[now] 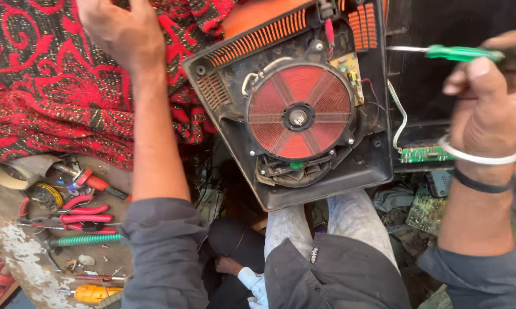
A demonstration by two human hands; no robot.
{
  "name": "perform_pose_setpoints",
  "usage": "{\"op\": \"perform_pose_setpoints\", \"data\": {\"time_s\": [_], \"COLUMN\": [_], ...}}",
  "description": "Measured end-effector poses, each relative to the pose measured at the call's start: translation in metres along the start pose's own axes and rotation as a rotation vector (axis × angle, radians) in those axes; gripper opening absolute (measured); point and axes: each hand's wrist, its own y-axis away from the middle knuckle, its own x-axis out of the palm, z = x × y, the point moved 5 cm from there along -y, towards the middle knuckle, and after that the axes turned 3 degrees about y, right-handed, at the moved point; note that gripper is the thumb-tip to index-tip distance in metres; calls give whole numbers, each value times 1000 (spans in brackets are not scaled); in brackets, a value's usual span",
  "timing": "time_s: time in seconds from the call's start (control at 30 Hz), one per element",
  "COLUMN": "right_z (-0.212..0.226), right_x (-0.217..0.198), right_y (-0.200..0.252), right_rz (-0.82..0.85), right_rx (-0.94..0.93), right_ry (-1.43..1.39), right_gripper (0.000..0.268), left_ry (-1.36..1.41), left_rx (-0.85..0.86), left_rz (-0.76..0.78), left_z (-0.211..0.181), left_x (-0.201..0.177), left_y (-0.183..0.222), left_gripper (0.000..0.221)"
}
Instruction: The person repairs an electronic device by using a screwdriver to tighten screws on the internal circuit board and fan assembly. They then reassemble the device by securing the casing and placing it on the workbench.
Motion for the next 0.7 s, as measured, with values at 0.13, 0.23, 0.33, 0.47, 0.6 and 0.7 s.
{"op": "perform_pose_setpoints", "data": {"time_s": [0.13, 0.23, 0.33, 0.47, 0.6, 0.7], "right_z": [12, 15, 27, 40, 39, 37], "right_x": [78, 122, 143, 156, 167, 170], "right_y": [-26, -36, -35, -21, -8, -7], "right_rz": [43, 5, 114, 127, 167, 210], "right_rx": [254, 326, 53, -354, -640, -710], "right_ry": [-355, -474, -320, 303, 542, 577], "right_gripper": [16, 19, 32, 51, 59, 61], "left_ry": [-39, -15, 35, 46, 28, 14], "left_rx": [-132, -199, -163, -167, -189, -182], "left_rz": [63, 151, 153, 190, 217, 213], "left_z": [10, 3, -17, -28, -30, -29], "left_x": [9, 4, -4, -7, -7, -6], "left_y": [13, 6, -4, -18, -21, -22], "left_gripper": [21, 17, 12, 12, 12, 12]}}
